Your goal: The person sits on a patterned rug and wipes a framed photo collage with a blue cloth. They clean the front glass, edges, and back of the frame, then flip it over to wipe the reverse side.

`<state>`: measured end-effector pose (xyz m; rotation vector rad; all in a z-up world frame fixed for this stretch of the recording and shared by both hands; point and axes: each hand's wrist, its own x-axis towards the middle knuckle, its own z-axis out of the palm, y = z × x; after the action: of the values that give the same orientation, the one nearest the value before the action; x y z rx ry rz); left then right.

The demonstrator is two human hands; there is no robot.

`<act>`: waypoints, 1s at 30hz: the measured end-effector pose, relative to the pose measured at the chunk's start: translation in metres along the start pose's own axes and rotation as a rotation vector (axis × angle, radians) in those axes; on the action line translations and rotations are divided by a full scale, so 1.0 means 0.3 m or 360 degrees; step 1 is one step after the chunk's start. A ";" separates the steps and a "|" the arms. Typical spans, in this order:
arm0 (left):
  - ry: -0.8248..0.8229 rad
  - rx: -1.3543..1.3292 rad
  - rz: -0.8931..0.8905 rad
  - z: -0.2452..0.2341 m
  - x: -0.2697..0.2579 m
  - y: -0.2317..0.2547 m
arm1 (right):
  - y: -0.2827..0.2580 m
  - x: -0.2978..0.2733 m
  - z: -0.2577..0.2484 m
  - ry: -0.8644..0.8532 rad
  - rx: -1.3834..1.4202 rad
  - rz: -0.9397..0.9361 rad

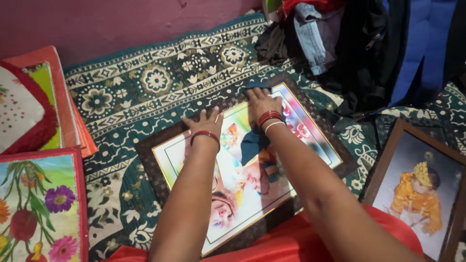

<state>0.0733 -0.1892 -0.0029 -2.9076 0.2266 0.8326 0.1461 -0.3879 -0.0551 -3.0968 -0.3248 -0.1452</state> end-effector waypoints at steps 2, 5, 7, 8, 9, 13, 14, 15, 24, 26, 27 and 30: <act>-0.0016 -0.0035 0.0014 -0.024 -0.013 -0.009 | 0.001 0.030 0.009 0.0112 -0.0034 0.0161; -0.0012 -0.0037 -0.0003 -0.033 -0.026 -0.001 | -0.052 0.021 0.028 0.0035 -0.0133 0.0230; -0.0009 -0.0021 -0.0027 -0.043 -0.026 0.011 | -0.079 -0.003 0.015 -0.0025 -0.0133 0.0049; -0.0020 -0.0022 -0.0023 -0.049 -0.023 0.013 | -0.086 -0.013 0.003 -0.0019 -0.0089 -0.0131; -0.0031 -0.0023 -0.0018 -0.050 -0.023 0.011 | -0.086 -0.019 -0.011 -0.0013 -0.0045 -0.0311; -0.0036 -0.0046 -0.0020 -0.034 -0.019 0.008 | 0.006 -0.016 -0.050 -0.0144 -0.0070 -0.0401; -0.0036 -0.0050 -0.0015 -0.033 -0.017 0.007 | 0.039 0.010 -0.056 -0.0118 -0.0063 -0.0253; -0.0036 -0.0053 -0.0011 -0.031 -0.019 0.007 | 0.069 0.027 -0.056 -0.0092 -0.0055 -0.0105; -0.0068 -0.0075 -0.0023 -0.037 -0.016 -0.004 | 0.056 0.021 0.032 -0.0222 -0.0152 0.0007; -0.0059 -0.0096 -0.0035 -0.049 -0.020 -0.003 | 0.054 -0.029 -0.011 -0.0302 0.0104 -0.0376; -0.0053 -0.0113 -0.0039 -0.054 -0.023 -0.006 | 0.054 -0.048 -0.041 -0.0339 0.0232 -0.0571; -0.0049 -0.0142 -0.0034 -0.053 -0.036 -0.006 | 0.071 -0.091 -0.151 -0.0629 0.0604 -0.0281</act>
<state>0.0727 -0.1884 0.0165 -2.9716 0.1594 0.9058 0.1198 -0.4159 -0.0129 -2.6949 -0.5598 0.4744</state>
